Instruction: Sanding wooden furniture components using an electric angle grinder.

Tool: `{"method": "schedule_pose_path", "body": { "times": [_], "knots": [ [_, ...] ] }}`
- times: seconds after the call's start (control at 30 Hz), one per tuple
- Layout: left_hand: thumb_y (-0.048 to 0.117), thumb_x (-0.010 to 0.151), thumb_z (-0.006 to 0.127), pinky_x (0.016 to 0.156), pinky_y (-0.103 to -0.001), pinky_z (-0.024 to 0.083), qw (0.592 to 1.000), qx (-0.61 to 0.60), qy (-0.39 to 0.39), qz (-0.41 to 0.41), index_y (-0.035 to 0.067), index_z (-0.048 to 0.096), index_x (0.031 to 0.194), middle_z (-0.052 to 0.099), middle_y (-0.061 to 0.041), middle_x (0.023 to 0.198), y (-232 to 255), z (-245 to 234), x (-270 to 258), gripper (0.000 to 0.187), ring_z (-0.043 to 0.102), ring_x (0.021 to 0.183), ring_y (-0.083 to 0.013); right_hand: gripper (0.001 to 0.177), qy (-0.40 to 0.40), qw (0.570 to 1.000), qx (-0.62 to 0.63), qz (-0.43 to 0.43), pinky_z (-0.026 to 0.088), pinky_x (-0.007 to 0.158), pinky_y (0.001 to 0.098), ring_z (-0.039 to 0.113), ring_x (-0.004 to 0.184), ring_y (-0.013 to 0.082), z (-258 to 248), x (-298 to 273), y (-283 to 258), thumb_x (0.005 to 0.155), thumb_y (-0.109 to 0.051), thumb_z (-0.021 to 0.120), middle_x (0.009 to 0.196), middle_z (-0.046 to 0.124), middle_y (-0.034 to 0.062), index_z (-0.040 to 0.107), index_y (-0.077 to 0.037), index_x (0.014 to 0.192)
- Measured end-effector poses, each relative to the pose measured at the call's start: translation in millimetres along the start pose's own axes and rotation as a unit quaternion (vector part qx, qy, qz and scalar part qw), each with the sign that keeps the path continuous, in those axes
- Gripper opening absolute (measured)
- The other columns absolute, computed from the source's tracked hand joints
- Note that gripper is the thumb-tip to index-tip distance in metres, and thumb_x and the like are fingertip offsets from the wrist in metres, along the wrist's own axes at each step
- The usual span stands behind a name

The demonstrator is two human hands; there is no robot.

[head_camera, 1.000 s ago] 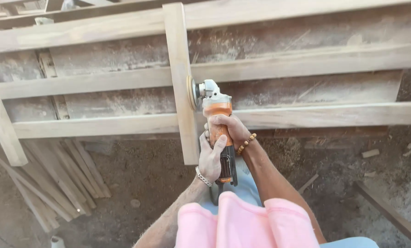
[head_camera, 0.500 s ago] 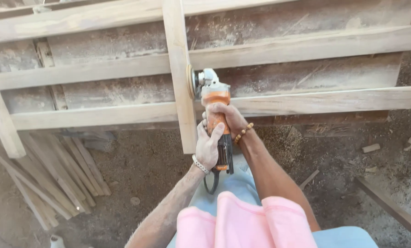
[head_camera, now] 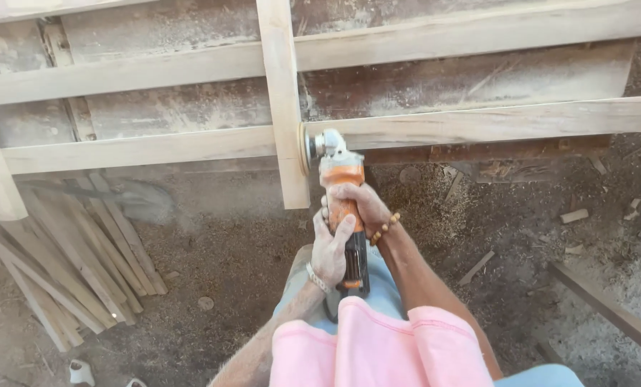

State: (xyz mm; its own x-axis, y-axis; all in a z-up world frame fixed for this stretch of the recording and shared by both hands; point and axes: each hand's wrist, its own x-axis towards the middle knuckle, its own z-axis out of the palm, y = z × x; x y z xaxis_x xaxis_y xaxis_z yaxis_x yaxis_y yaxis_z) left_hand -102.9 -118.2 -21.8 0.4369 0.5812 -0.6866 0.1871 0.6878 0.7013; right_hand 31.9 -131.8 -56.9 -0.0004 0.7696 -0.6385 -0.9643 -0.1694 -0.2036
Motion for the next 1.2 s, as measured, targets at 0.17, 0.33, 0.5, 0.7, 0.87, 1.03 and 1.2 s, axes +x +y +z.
{"method": "schedule_pose_path", "body": {
  "times": [0.17,0.33,0.5,0.7,0.87,1.03,1.2],
  "knots": [
    [0.024,0.099,0.067,0.092,-0.025,0.053,1.0,0.025,0.007,-0.012,-0.002,0.035,0.141,0.055,-0.01,0.126,-30.4,-15.4,-37.7,0.059,0.06,0.11,-0.0117,0.041,-0.002,0.999,0.036,0.034,0.061,0.067,0.0387,0.07,0.073,0.0231,-9.1,-32.9,34.4,0.084,-0.016,0.071,0.089,0.067,0.0127,0.059,-0.001,0.12],
    [0.025,0.097,0.067,0.085,-0.027,0.056,1.0,-0.005,0.003,0.008,-0.002,0.035,0.138,0.058,-0.01,0.122,-15.3,-6.5,-5.3,0.059,0.061,0.104,-0.0122,0.042,0.008,1.0,-0.009,-0.002,0.061,0.067,0.0388,0.07,0.074,0.0225,-0.6,-9.8,11.7,0.083,-0.015,0.071,0.09,0.067,0.0119,0.059,-0.002,0.121],
    [0.027,0.098,0.067,0.08,-0.027,0.056,0.998,0.062,0.011,0.015,-0.001,0.037,0.137,0.058,-0.011,0.119,10.2,2.6,26.7,0.057,0.062,0.098,-0.0118,0.038,-0.019,0.999,0.046,0.016,0.061,0.065,0.0392,0.07,0.072,0.0251,4.0,15.2,-13.8,0.087,-0.018,0.071,0.089,0.067,0.014,0.058,0.0,0.118],
    [0.026,0.098,0.068,0.08,-0.027,0.056,1.0,0.011,0.011,0.022,-0.004,0.036,0.136,0.057,-0.01,0.119,-18.6,-7.0,-6.7,0.058,0.062,0.099,-0.0118,0.04,-0.002,1.0,0.016,0.009,0.062,0.067,0.0405,0.071,0.073,0.0253,-3.4,-12.3,14.1,0.087,-0.017,0.072,0.091,0.067,0.0134,0.057,0.002,0.119],
    [0.028,0.096,0.067,0.078,-0.027,0.055,0.999,0.025,0.019,-0.014,-0.002,0.037,0.136,0.058,-0.011,0.117,-39.9,-16.9,-46.4,0.058,0.062,0.096,-0.0127,0.04,0.003,1.0,0.004,0.014,0.062,0.065,0.0403,0.07,0.072,0.0246,-21.8,-35.7,52.9,0.085,-0.016,0.069,0.089,0.068,0.0132,0.058,-0.002,0.121],
    [0.027,0.097,0.067,0.087,-0.027,0.053,0.999,0.041,0.012,-0.012,-0.002,0.038,0.137,0.057,-0.009,0.12,-67.2,-31.8,-81.2,0.057,0.06,0.104,-0.0118,0.039,0.013,0.998,0.043,0.035,0.062,0.064,0.0402,0.07,0.072,0.0247,-31.4,-64.1,90.0,0.085,-0.016,0.068,0.088,0.067,0.0133,0.057,-0.002,0.12],
    [0.025,0.098,0.067,0.088,-0.026,0.054,1.0,-0.004,0.011,-0.021,0.0,0.038,0.134,0.056,-0.007,0.12,-75.5,-34.2,-78.6,0.054,0.059,0.105,-0.0101,0.04,0.03,0.999,0.029,0.03,0.061,0.065,0.0378,0.069,0.072,0.0222,-23.3,-68.5,86.4,0.084,-0.015,0.069,0.089,0.067,0.0126,0.059,-0.003,0.121]
  ]
}}
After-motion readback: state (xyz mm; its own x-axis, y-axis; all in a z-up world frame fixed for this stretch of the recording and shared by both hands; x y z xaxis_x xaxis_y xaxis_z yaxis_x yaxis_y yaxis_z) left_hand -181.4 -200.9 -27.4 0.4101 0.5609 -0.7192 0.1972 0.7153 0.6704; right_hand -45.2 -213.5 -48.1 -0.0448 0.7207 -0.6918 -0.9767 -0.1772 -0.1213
